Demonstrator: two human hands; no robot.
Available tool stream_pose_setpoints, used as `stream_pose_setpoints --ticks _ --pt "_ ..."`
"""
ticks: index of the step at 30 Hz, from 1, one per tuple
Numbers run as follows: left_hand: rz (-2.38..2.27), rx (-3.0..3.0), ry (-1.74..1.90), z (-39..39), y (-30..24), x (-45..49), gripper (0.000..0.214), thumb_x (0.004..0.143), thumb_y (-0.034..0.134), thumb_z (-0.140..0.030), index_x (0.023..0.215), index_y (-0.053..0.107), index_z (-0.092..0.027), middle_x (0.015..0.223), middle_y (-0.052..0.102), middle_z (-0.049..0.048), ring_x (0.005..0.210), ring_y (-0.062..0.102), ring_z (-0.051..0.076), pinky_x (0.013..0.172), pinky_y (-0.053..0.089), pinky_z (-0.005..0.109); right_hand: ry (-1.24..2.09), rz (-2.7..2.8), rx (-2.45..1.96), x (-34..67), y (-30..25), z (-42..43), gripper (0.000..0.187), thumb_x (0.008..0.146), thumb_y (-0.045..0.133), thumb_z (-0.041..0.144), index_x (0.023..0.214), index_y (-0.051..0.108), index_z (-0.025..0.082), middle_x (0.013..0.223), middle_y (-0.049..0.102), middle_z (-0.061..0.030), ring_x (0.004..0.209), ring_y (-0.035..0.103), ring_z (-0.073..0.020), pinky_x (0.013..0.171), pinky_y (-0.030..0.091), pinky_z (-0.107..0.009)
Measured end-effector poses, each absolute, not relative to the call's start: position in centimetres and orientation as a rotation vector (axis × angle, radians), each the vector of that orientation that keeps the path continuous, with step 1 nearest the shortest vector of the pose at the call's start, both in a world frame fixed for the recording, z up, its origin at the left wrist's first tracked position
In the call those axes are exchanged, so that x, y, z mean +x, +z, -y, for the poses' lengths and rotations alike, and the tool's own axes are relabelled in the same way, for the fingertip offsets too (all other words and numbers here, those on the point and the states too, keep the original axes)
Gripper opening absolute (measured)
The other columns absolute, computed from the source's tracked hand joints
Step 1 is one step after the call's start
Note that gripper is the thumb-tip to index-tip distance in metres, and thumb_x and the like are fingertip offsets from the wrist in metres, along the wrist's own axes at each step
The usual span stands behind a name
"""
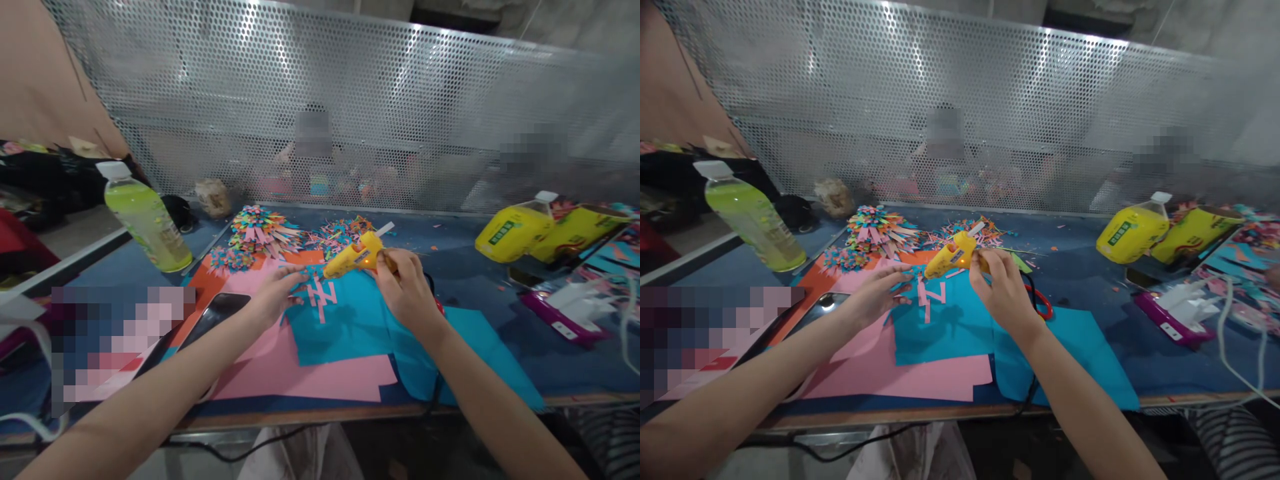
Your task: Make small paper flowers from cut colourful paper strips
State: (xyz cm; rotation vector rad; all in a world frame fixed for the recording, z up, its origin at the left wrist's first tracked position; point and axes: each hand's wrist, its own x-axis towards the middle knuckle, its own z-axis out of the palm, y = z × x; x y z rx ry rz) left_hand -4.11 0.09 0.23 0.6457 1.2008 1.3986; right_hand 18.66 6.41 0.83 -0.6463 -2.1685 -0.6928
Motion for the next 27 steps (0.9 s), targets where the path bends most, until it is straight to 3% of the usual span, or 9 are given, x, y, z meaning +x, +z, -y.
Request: stream_pose_setpoints --ticks 7,27 --pt "-1.207 0.667 1.387 -0.26 -0.13 -3.97 0.031 0.054 0.072 -0.018 0.082 0.058 -0.016 0.069 0.057 0.0001 0.057 0.054 0.010 0.043 0.041 0.019 -0.693 2.170 -0.617 18.50 0.89 -6.30 0.036 0.081 0.045 0.008 0.115 0.044 0.019 0.109 0.045 -0.0131 0.109 0.041 -0.0254 0.089 0.044 -0.042" --pt "-1.207 0.693 1.396 -0.37 -0.11 -4.08 0.029 0.054 0.072 -0.018 0.079 0.057 -0.017 0.067 0.056 -0.0013 0.057 0.054 0.010 0.043 0.042 0.019 -0.540 2.109 -0.657 18.52 0.61 -6.43 0.037 0.083 0.042 0.011 0.115 0.044 0.029 0.108 0.048 -0.0086 0.107 0.045 -0.0246 0.086 0.046 -0.045"
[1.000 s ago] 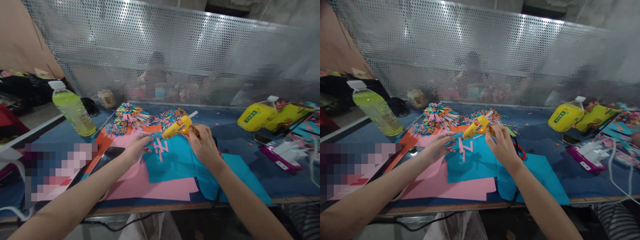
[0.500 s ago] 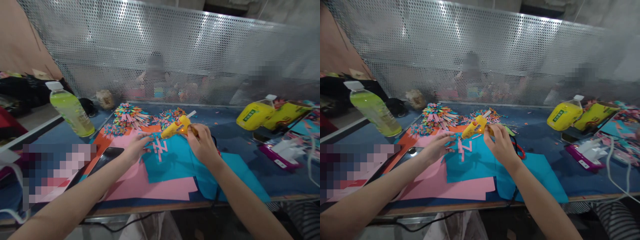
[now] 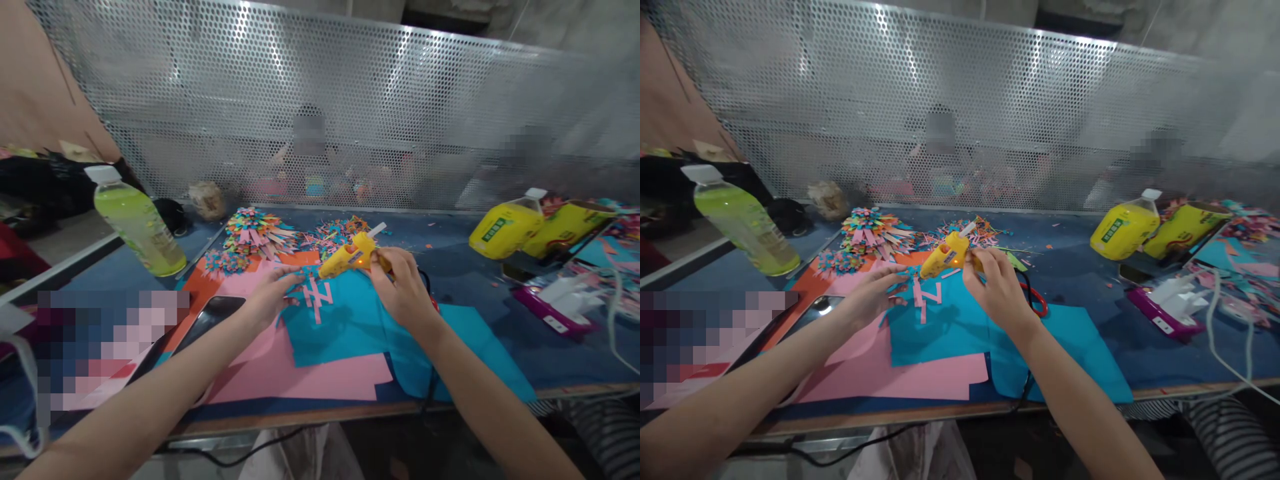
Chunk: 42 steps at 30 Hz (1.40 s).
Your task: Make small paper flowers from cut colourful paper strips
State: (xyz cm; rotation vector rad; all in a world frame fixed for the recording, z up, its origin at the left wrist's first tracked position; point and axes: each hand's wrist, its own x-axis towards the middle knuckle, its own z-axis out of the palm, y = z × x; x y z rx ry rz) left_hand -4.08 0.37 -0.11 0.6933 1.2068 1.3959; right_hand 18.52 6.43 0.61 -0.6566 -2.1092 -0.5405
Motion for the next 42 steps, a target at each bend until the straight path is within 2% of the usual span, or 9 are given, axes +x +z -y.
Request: stream_pose_setpoints --ticks 6,13,22,27,31,33,36,40,42 --pt "-1.187 0.715 1.382 -0.3 -0.1 -4.0 0.029 0.054 0.072 -0.019 0.079 0.058 -0.017 0.069 0.059 -0.0007 0.056 0.054 0.009 0.043 0.041 0.019 -0.515 2.145 -0.651 18.5 0.8 -6.1 0.034 0.083 0.043 0.012 0.112 0.048 0.029 0.109 0.049 -0.0079 0.107 0.044 -0.0236 0.088 0.045 -0.044" --pt "-1.202 0.708 1.384 -0.3 0.0 -4.0 0.027 0.054 0.072 -0.020 0.077 0.057 -0.017 0.068 0.059 -0.0012 0.059 0.055 0.010 0.043 0.041 0.019 -0.745 2.135 -0.604 18.7 1.1 -6.2 0.030 0.080 0.047 0.008 0.108 0.049 0.019 0.107 0.047 -0.0114 0.107 0.042 -0.0232 0.089 0.043 -0.040" --pt "-1.187 0.740 1.365 0.0 0.1 -3.6 0.033 0.055 0.073 -0.021 0.084 0.058 -0.015 0.074 0.058 0.0006 0.058 0.054 0.009 0.044 0.042 0.019 -0.711 2.129 -0.702 19.0 1.5 -6.7 0.031 0.082 0.046 0.012 0.113 0.046 0.014 0.109 0.047 -0.0142 0.105 0.043 -0.0240 0.089 0.040 -0.039" --pt "-1.216 0.717 1.335 0.0 0.1 -3.4 0.033 0.055 0.073 -0.017 0.084 0.059 -0.014 0.072 0.060 0.0008 0.057 0.056 0.010 0.044 0.043 0.019 -0.545 2.056 -1.201 20.7 1.4 -9.6 0.032 0.079 0.052 0.023 0.105 0.047 0.005 0.106 0.047 -0.0190 0.102 0.044 -0.0269 0.085 0.040 -0.038" --pt "-1.167 0.732 1.285 0.0 0.0 -3.1 0.032 0.058 0.072 -0.016 0.087 0.059 -0.014 0.069 0.061 0.0010 0.056 0.058 0.010 0.047 0.045 0.019 -0.286 1.962 -1.888 22.7 0.1 -12.3 0.040 0.076 0.056 0.029 0.107 0.047 0.005 0.100 0.051 -0.0191 0.093 0.049 -0.0284 0.076 0.041 -0.039" --pt "-1.159 0.720 1.267 0.0 -0.1 -3.0 0.031 0.059 0.071 -0.015 0.088 0.059 -0.013 0.067 0.062 0.0014 0.056 0.059 0.011 0.051 0.048 0.020 -0.251 1.907 -2.020 23.0 -0.2 -12.6 0.041 0.072 0.060 0.030 0.104 0.050 0.005 0.099 0.051 -0.0208 0.093 0.048 -0.0322 0.076 0.038 -0.044" --pt "-1.138 0.702 1.215 0.1 -0.3 -3.0 0.029 0.063 0.069 -0.013 0.090 0.059 -0.014 0.067 0.063 0.0021 0.057 0.060 0.010 0.056 0.050 0.021 -0.337 2.070 -1.738 22.2 0.5 -11.6 0.045 0.072 0.061 0.029 0.112 0.050 0.011 0.111 0.048 -0.0194 0.103 0.041 -0.0336 0.084 0.030 -0.048" --pt "-1.081 0.661 1.086 0.3 -0.6 -2.9 0.025 0.067 0.065 -0.013 0.091 0.059 -0.014 0.075 0.065 0.0050 0.062 0.062 0.013 0.061 0.052 0.025 -0.202 2.523 -0.796 19.1 1.5 -8.3 0.058 0.077 0.056 0.038 0.129 0.035 0.023 0.127 0.042 -0.0099 0.115 0.034 -0.0252 0.094 0.025 -0.041" --pt "-1.041 0.636 1.029 0.7 -0.4 -2.7 0.023 0.068 0.064 -0.012 0.091 0.060 -0.014 0.075 0.066 0.0053 0.062 0.063 0.013 0.063 0.052 0.027 -0.090 2.590 -0.524 17.8 1.5 -6.8 0.050 0.079 0.054 0.034 0.126 0.039 0.025 0.125 0.046 -0.0065 0.115 0.035 -0.0221 0.095 0.026 -0.039"
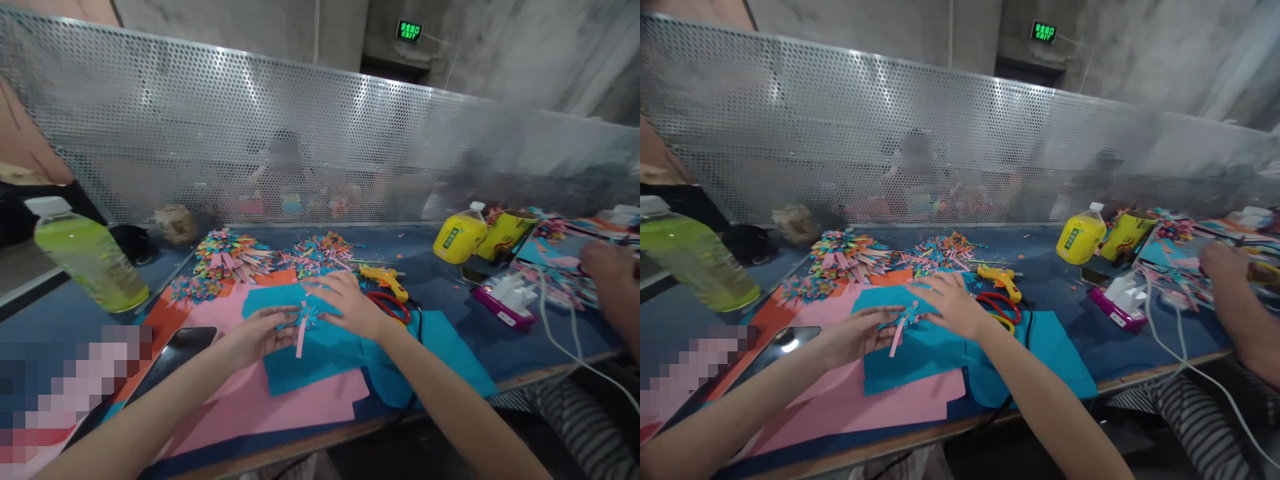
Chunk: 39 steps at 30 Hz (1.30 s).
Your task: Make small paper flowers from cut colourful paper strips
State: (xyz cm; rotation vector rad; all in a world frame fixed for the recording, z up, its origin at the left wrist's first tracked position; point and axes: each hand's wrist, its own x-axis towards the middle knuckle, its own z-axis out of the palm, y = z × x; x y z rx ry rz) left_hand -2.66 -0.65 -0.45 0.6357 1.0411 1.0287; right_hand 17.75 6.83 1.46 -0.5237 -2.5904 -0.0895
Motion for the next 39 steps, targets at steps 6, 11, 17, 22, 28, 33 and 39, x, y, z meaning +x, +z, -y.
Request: stream_pose_setpoints --ticks 6,11,17,22,28,33,39 --pt "-1.017 0.679 0.954 1.1 0.5 -1.8 0.023 0.070 0.064 -0.022 0.090 0.058 -0.014 0.072 0.066 0.0068 0.064 0.063 0.015 0.060 0.050 0.025 0.365 2.446 -0.329 16.6 0.2 -6.4 0.016 0.081 0.052 0.028 0.086 0.063 0.017 0.087 0.064 -0.0052 0.089 0.053 -0.0160 0.083 0.038 -0.032" --pt "-1.360 1.148 1.263 0.7 0.1 -2.3 0.030 0.075 0.054 -0.039 0.096 0.050 -0.018 0.085 0.059 0.0053 0.074 0.061 0.018 0.062 0.048 0.030 0.813 2.221 -0.729 17.0 0.2 -6.8 0.030 0.075 0.057 0.042 0.070 0.065 0.014 0.067 0.062 -0.0027 0.064 0.054 -0.0122 0.059 0.042 -0.022" --pt "-1.665 2.354 1.432 2.1 0.3 -2.5 0.024 0.076 0.053 -0.022 0.100 0.049 -0.021 0.099 0.057 0.0074 0.097 0.052 0.021 0.086 0.041 0.037 1.200 2.105 -0.768 17.1 0.6 -6.4 0.036 0.069 0.060 0.047 0.068 0.065 0.011 0.064 0.064 -0.0037 0.060 0.057 -0.0128 0.054 0.043 -0.021" --pt "-1.586 2.727 1.319 2.5 0.1 -1.9 0.049 0.075 0.055 -0.019 0.122 0.040 -0.025 0.120 0.053 0.0080 0.113 0.044 0.024 0.097 0.029 0.040 1.328 2.095 -0.639 17.0 0.7 -6.1 0.031 0.068 0.063 0.043 0.070 0.064 0.012 0.068 0.066 -0.0033 0.065 0.061 -0.0142 0.062 0.047 -0.024" --pt "-1.620 2.502 1.354 2.5 0.2 -1.8 0.048 0.075 0.056 -0.023 0.121 0.042 -0.025 0.120 0.053 0.0070 0.114 0.044 0.024 0.097 0.030 0.038 1.234 2.187 -0.572 17.3 0.5 -6.2 0.023 0.073 0.060 0.035 0.073 0.063 0.012 0.069 0.066 -0.0022 0.068 0.061 -0.0138 0.061 0.046 -0.022" --pt "-1.606 2.121 1.284 3.0 1.1 -1.1 0.036 0.077 0.054 -0.027 0.112 0.048 -0.025 0.115 0.055 0.0051 0.110 0.047 0.022 0.091 0.037 0.033 0.928 2.334 -0.472 17.4 0.8 -6.2 0.017 0.076 0.059 0.028 0.070 0.064 0.013 0.068 0.063 -0.0011 0.064 0.055 -0.0104 0.058 0.041 -0.019" --pt "-1.486 1.809 1.354 2.9 1.4 -1.0 0.027 0.072 0.061 -0.028 0.098 0.059 -0.024 0.106 0.061 0.0038 0.095 0.055 0.019 0.082 0.040 0.028 0.769 2.431 -0.429 17.4 0.9 -6.2 0.019 0.079 0.056 0.030 0.075 0.064 0.013 0.070 0.062 -0.0029 0.064 0.053 -0.0104 0.059 0.041 -0.021"
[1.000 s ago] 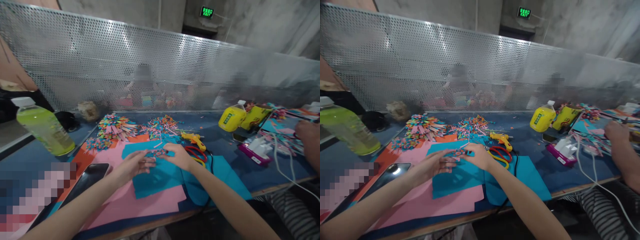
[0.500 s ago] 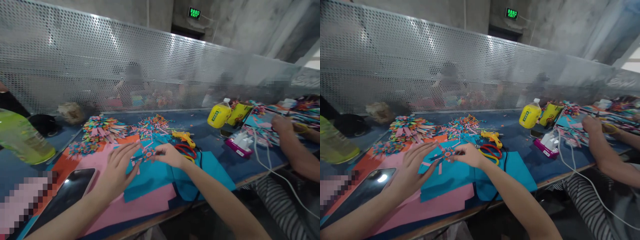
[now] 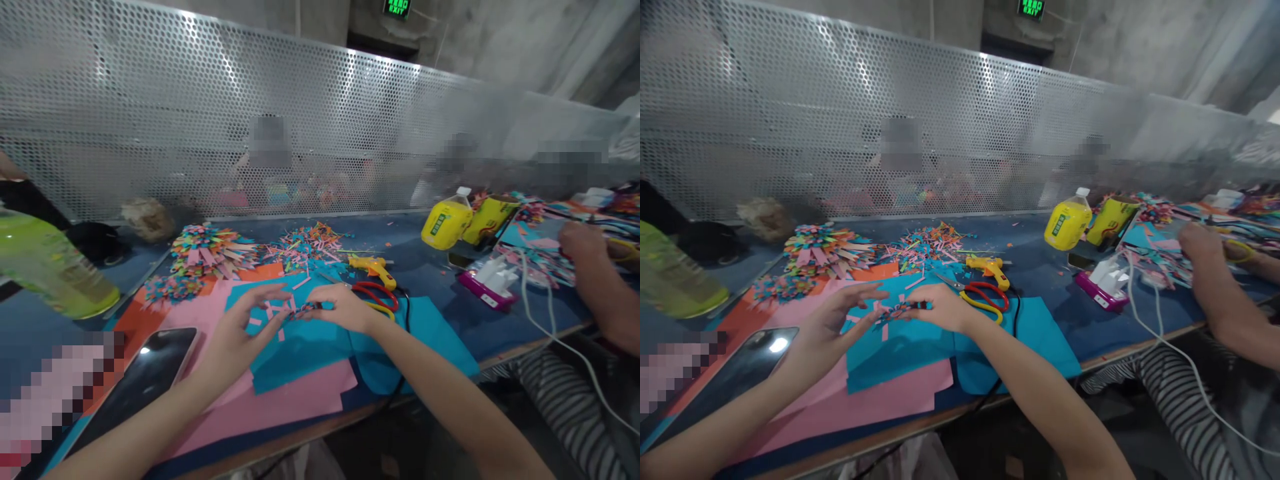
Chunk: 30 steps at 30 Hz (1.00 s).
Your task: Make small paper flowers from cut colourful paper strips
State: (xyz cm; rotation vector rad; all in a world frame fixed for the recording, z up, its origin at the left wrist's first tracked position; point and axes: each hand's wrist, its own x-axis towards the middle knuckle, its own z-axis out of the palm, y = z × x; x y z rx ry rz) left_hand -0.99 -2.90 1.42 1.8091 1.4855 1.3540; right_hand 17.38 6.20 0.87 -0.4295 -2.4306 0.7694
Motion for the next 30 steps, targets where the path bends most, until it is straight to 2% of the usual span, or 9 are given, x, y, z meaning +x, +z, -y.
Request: stream_pose_setpoints --ticks 5,11,17,26,30 --pt "-1.410 1.680 1.302 2.74 1.66 -1.08 0.033 0.072 0.060 -0.028 0.105 0.056 -0.024 0.098 0.065 0.0035 0.089 0.057 0.018 0.081 0.041 0.028 0.657 2.442 -0.349 17.48 0.74 -6.39 0.020 0.080 0.054 0.031 0.079 0.064 0.013 0.075 0.063 -0.0059 0.074 0.056 -0.0127 0.068 0.044 -0.023" --pt "-1.433 1.644 1.329 2.97 1.90 -0.84 0.024 0.066 0.066 -0.029 0.090 0.065 -0.025 0.101 0.065 0.0027 0.100 0.055 0.023 0.091 0.038 0.032 0.581 2.446 -0.373 17.62 0.59 -6.51 0.022 0.081 0.052 0.034 0.081 0.064 0.015 0.082 0.065 -0.0071 0.083 0.057 -0.0147 0.076 0.045 -0.026" --pt "-1.526 1.823 1.277 3.15 1.50 -0.84 0.031 0.069 0.064 -0.028 0.099 0.063 -0.028 0.103 0.065 0.0027 0.094 0.059 0.021 0.082 0.043 0.028 0.556 2.508 -0.355 17.69 0.49 -6.55 0.019 0.081 0.052 0.030 0.083 0.064 0.015 0.083 0.065 -0.0068 0.082 0.057 -0.0139 0.076 0.044 -0.026" --pt "-1.426 1.959 1.307 3.22 1.07 -1.26 0.027 0.070 0.061 -0.023 0.096 0.066 -0.029 0.103 0.065 0.0022 0.103 0.053 0.023 0.090 0.040 0.033 0.567 2.501 -0.347 17.80 0.74 -6.47 0.018 0.082 0.052 0.030 0.084 0.063 0.016 0.084 0.064 -0.0064 0.085 0.056 -0.0139 0.078 0.044 -0.026" --pt "-1.428 1.981 1.275 3.14 1.25 -1.10 0.024 0.072 0.058 -0.024 0.095 0.066 -0.029 0.103 0.064 0.0022 0.104 0.053 0.022 0.088 0.041 0.031 0.573 2.496 -0.353 17.71 0.94 -6.28 0.018 0.081 0.053 0.030 0.082 0.064 0.015 0.082 0.065 -0.0065 0.083 0.057 -0.0143 0.077 0.045 -0.027"
